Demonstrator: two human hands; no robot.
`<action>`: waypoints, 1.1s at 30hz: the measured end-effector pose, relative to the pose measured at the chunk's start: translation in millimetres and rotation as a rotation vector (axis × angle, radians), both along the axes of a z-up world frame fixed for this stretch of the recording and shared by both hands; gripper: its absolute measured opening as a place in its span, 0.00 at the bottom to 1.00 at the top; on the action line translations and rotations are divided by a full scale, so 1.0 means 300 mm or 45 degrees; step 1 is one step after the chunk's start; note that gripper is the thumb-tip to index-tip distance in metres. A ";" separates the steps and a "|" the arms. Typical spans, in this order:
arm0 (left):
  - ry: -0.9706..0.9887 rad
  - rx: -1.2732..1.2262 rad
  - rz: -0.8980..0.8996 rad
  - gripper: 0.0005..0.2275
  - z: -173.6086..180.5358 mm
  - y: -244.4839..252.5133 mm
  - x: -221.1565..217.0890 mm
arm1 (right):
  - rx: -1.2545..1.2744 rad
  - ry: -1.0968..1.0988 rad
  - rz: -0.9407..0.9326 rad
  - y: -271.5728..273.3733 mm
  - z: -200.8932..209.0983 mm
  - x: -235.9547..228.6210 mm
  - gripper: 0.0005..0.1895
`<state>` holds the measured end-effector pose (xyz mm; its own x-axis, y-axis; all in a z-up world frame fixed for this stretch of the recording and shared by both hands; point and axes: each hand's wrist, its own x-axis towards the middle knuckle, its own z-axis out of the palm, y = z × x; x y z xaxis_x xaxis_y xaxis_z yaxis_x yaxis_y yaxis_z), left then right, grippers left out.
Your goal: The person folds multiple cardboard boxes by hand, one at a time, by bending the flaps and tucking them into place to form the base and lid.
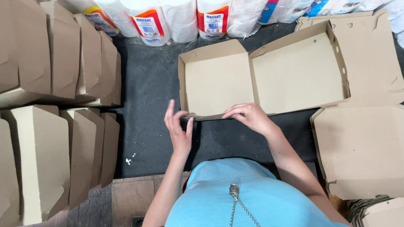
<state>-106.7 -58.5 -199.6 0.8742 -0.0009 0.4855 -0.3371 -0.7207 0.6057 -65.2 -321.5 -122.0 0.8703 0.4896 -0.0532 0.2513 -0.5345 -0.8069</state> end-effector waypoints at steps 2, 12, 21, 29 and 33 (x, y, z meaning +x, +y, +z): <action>0.326 -0.930 0.196 0.38 0.019 -0.030 -0.011 | 0.083 -0.089 -0.064 0.008 -0.001 -0.014 0.15; 0.499 -1.556 0.149 0.38 0.103 -0.019 0.228 | 0.019 -0.252 0.218 0.039 0.132 -0.097 0.13; 0.083 -0.984 -0.570 0.34 0.544 0.071 0.371 | -0.247 -0.574 -0.878 -0.359 -0.057 -0.140 0.24; -0.016 -0.290 -0.771 0.32 0.423 0.046 0.208 | 0.547 0.451 -1.026 -0.251 -0.032 -0.229 0.27; 0.082 -0.242 -0.684 0.34 0.296 0.041 0.046 | 0.635 0.449 -0.997 -0.232 -0.067 -0.222 0.31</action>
